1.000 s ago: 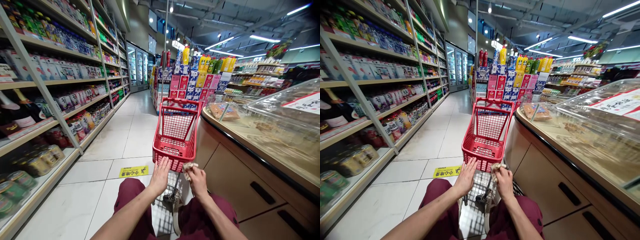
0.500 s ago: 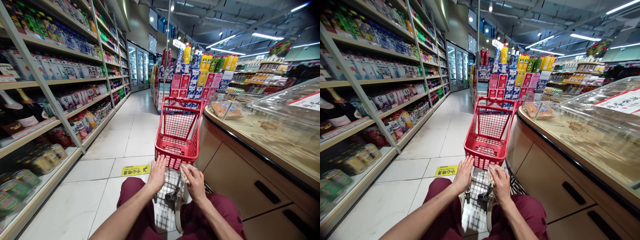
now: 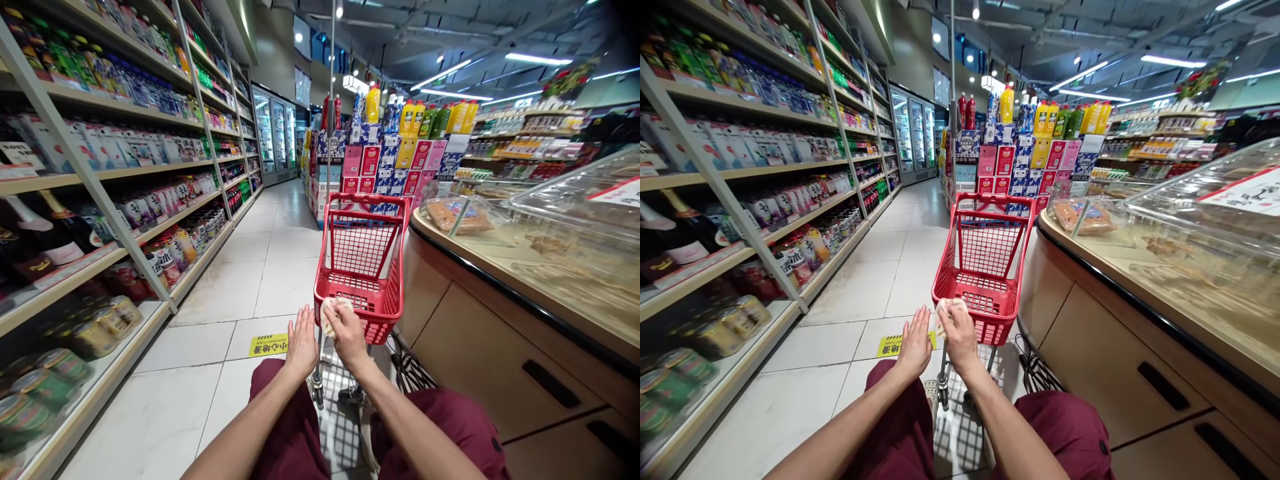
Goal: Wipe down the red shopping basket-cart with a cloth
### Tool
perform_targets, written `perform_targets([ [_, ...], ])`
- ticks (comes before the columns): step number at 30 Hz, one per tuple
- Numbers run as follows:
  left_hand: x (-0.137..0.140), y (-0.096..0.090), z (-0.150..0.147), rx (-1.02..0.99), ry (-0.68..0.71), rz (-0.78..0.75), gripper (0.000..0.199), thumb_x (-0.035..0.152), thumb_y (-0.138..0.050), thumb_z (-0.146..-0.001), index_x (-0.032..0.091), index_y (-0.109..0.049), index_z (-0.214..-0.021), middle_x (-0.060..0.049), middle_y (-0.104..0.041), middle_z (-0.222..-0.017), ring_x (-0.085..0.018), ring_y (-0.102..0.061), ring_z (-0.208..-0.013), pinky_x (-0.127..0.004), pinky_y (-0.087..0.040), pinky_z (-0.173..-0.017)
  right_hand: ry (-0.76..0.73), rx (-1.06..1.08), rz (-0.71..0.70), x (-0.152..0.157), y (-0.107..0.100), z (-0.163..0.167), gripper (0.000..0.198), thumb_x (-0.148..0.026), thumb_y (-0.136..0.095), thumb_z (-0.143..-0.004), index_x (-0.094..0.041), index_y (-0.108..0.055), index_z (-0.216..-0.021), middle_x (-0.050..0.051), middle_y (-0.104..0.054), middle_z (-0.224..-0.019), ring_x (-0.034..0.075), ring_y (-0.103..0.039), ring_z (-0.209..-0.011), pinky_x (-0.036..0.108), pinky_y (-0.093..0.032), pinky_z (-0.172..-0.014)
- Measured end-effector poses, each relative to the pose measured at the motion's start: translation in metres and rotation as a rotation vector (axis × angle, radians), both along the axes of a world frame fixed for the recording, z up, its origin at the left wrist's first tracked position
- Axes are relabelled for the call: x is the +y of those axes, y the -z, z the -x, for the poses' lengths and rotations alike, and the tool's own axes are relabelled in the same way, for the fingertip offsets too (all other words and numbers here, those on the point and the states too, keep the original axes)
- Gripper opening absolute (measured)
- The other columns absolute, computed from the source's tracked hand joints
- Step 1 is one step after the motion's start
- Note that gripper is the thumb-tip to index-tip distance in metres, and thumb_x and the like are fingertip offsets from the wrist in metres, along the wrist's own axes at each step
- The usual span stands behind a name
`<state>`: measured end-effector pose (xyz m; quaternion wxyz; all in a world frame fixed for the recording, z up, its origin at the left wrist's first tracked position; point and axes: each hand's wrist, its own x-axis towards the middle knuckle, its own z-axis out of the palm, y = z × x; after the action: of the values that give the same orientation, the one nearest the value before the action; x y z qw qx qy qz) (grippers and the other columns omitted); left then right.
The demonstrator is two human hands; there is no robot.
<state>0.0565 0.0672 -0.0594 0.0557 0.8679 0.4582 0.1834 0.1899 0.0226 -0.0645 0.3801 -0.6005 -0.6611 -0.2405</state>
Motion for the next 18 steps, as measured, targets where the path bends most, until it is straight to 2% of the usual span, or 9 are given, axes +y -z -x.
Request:
perform_targets([
  [3, 0.001, -0.001, 0.005, 0.010, 0.013, 0.001, 0.071, 0.002, -0.034, -0.066, 0.012, -0.022, -0.135, -0.011, -0.023, -0.143, -0.020, -0.012, -0.133, -0.047, -0.018, -0.106, -0.025, -0.026, 0.046, 0.004, 0.004, 0.011, 0.029, -0.017, -0.037, -0.086, -0.024, -0.062, -0.100, 0.005, -0.060, -0.086, 0.016, -0.053, -0.085, 0.027, -0.044, -0.069],
  [5, 0.002, -0.002, 0.008, 0.011, 0.003, 0.011, 0.071, 0.001, -0.034, -0.066, 0.012, -0.021, -0.135, -0.011, -0.023, -0.143, -0.020, -0.012, -0.133, -0.046, -0.018, -0.106, -0.046, -0.024, 0.047, 0.004, 0.002, 0.016, 0.030, -0.017, -0.037, -0.086, -0.024, -0.061, -0.103, 0.005, -0.060, -0.091, 0.016, -0.052, -0.088, 0.027, -0.044, -0.070],
  [8, 0.003, -0.005, 0.008, 0.009, -0.034, 0.025, 0.069, 0.002, -0.035, -0.067, 0.012, -0.021, -0.135, -0.012, -0.022, -0.144, -0.020, -0.011, -0.133, -0.046, -0.018, -0.106, -0.067, 0.005, 0.005, 0.009, -0.011, 0.021, 0.033, -0.015, -0.036, -0.086, -0.020, -0.056, -0.112, 0.008, -0.056, -0.106, 0.018, -0.048, -0.099, 0.031, -0.041, -0.081],
  [12, 0.003, -0.007, 0.006, 0.022, -0.019, 0.014, 0.069, 0.001, -0.034, -0.068, 0.012, -0.022, -0.135, -0.012, -0.021, -0.144, -0.020, -0.012, -0.133, -0.046, -0.019, -0.106, -0.038, -0.001, 0.095, 0.010, -0.023, 0.024, 0.033, -0.013, -0.040, -0.083, -0.022, -0.058, -0.109, 0.007, -0.058, -0.097, 0.018, -0.050, -0.091, 0.030, -0.041, -0.074],
  [14, 0.004, -0.010, 0.004, 0.030, 0.016, -0.021, 0.069, 0.001, -0.033, -0.068, 0.012, -0.021, -0.135, -0.011, -0.021, -0.144, -0.019, -0.012, -0.133, -0.046, -0.018, -0.106, -0.030, 0.012, 0.105, 0.000, -0.022, 0.019, 0.037, -0.010, -0.042, -0.080, -0.024, -0.056, -0.112, 0.007, -0.058, -0.098, 0.018, -0.050, -0.091, 0.030, -0.041, -0.074],
  [18, 0.012, -0.027, -0.006, 0.048, 0.087, -0.122, 0.068, 0.000, -0.030, -0.070, 0.011, -0.018, -0.136, -0.009, -0.018, -0.145, -0.019, -0.008, -0.134, -0.046, -0.012, -0.107, 0.151, 0.047, -0.058, -0.033, -0.025, -0.022, 0.044, -0.011, -0.043, -0.078, -0.023, -0.050, -0.120, 0.009, -0.052, -0.119, 0.024, -0.044, -0.110, 0.041, -0.033, -0.089],
])
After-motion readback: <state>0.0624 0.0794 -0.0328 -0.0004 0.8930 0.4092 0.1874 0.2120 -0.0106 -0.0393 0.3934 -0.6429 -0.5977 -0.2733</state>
